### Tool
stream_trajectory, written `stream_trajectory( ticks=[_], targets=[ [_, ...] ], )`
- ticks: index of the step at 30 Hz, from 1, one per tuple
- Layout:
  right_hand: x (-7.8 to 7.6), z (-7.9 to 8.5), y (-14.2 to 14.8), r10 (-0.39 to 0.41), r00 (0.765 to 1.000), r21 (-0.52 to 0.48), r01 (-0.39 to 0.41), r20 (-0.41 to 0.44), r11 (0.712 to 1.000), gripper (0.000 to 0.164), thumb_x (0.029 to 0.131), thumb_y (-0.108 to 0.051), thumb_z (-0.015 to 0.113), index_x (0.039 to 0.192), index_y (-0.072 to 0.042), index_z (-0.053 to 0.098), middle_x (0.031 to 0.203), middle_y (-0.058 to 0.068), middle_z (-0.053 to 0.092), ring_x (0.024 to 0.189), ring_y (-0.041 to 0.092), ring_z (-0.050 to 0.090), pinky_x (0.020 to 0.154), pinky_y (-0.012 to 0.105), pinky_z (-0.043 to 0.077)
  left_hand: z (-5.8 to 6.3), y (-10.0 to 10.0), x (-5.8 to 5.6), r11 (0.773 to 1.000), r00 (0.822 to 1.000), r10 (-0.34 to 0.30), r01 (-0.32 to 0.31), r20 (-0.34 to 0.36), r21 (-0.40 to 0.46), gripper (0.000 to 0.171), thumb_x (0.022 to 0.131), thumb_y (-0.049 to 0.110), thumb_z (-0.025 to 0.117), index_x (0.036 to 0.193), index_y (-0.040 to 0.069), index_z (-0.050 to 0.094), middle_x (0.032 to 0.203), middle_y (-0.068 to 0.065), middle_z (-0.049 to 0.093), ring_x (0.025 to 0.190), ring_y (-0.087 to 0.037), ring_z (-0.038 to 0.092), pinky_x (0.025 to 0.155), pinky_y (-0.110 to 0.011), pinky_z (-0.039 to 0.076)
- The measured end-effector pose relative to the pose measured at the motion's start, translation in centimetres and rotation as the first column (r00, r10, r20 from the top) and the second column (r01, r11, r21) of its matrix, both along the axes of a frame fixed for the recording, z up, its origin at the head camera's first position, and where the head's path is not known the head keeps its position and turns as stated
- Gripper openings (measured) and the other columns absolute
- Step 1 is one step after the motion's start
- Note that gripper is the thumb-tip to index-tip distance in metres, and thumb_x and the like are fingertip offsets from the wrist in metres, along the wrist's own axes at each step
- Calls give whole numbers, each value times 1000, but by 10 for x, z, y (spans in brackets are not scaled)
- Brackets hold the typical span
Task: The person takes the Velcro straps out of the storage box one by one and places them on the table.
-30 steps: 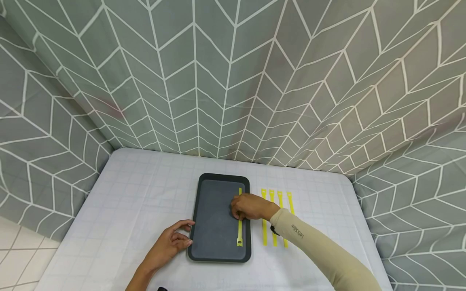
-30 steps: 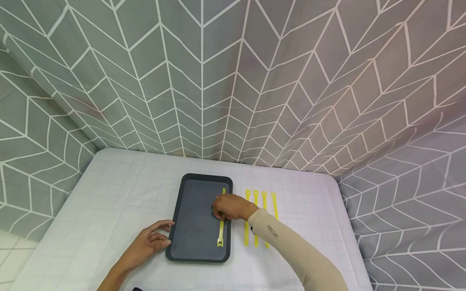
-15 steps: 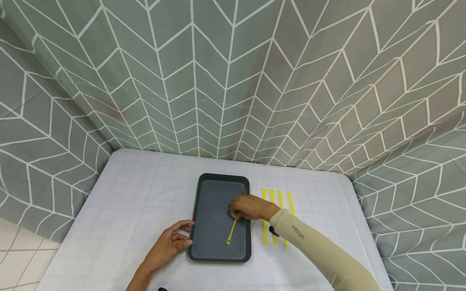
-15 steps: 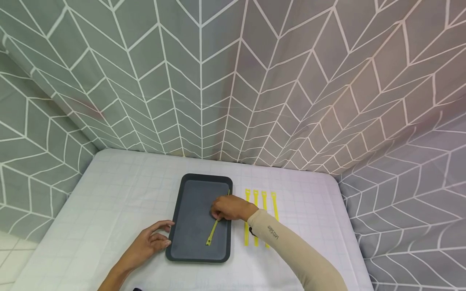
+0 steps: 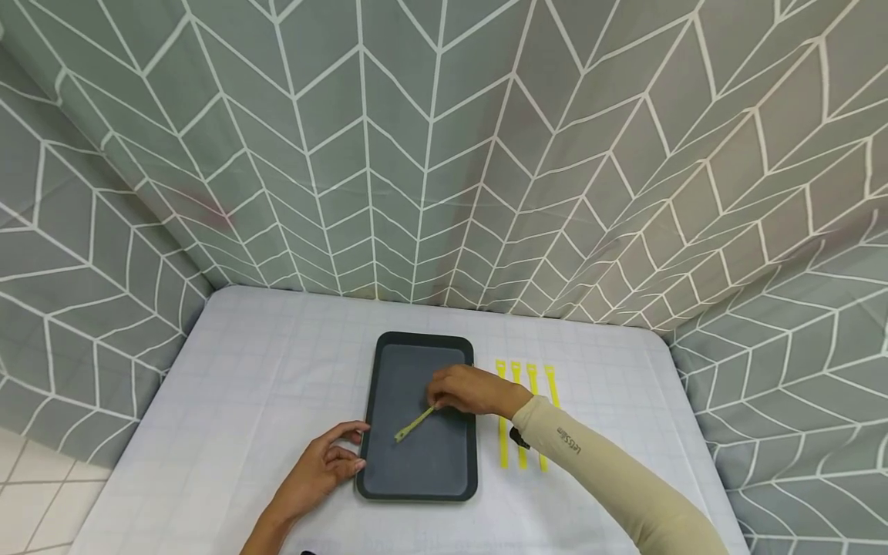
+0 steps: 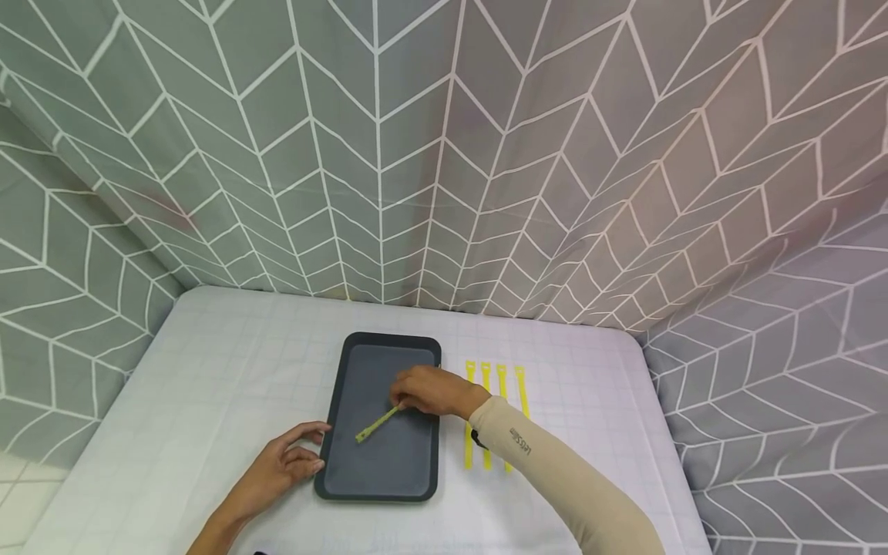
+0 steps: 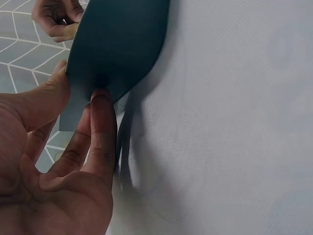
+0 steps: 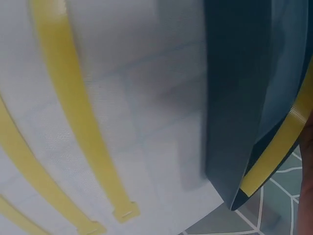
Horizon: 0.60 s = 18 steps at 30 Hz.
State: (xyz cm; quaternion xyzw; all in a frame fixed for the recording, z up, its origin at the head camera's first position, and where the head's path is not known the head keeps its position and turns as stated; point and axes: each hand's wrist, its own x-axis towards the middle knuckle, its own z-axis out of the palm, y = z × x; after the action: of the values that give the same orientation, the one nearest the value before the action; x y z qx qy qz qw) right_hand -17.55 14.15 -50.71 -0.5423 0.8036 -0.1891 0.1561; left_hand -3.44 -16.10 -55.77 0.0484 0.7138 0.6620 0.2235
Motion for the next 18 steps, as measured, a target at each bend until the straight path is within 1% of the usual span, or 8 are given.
stream_trajectory(
  ticks=[4, 10, 12, 15, 18],
  targets=[
    [1, 6, 0, -33, 999, -13, 34, 24, 999, 7, 99, -15, 64, 97, -14, 71, 93, -5, 66, 83, 3, 56, 78, 15, 46, 0, 1, 1, 1000, 1000, 5, -5, -4, -4, 58, 91, 9, 73, 144, 2, 49, 126, -27, 48, 91, -16, 66, 76, -25, 53],
    [0, 17, 2, -136, 991, -80, 137, 20, 987, 6, 98, -16, 66, 99, -15, 72, 96, -5, 69, 85, 2, 58, 77, 17, 48, 1, 0, 1, 1000, 1000, 4, -4, -5, -2, 58, 91, 9, 73, 144, 2, 49, 126, -27, 48, 91, -16, 66, 74, -25, 53],
    [-1, 21, 3, -168, 985, -110, 171, 37, 979, 7, 97, -16, 66, 99, -14, 72, 97, -4, 69, 84, 3, 58, 75, 18, 49, 1, 0, 1, 1000, 1000, 4, -4, -1, 0, 58, 92, 9, 73, 144, 2, 49, 126, -27, 48, 91, -16, 66, 74, -25, 53],
    [-2, 25, 5, -221, 970, -147, 234, 99, 961, 10, 98, -17, 65, 100, -11, 73, 99, -4, 70, 83, 2, 60, 73, 19, 50, 1, 0, 0, 1000, 1000, 4, -4, 4, 2, 58, 92, 9, 72, 144, 3, 48, 127, -26, 48, 91, -16, 66, 74, -25, 53],
    [-2, 30, 8, -285, 944, -192, 314, 165, 930, 13, 98, -19, 64, 101, -9, 73, 97, -3, 72, 83, 3, 64, 73, 20, 53, 1, 0, 0, 1000, 1000, 1, -1, 2, 7, 58, 92, 9, 72, 144, 3, 48, 127, -27, 48, 91, -16, 66, 75, -25, 53]
  ],
)
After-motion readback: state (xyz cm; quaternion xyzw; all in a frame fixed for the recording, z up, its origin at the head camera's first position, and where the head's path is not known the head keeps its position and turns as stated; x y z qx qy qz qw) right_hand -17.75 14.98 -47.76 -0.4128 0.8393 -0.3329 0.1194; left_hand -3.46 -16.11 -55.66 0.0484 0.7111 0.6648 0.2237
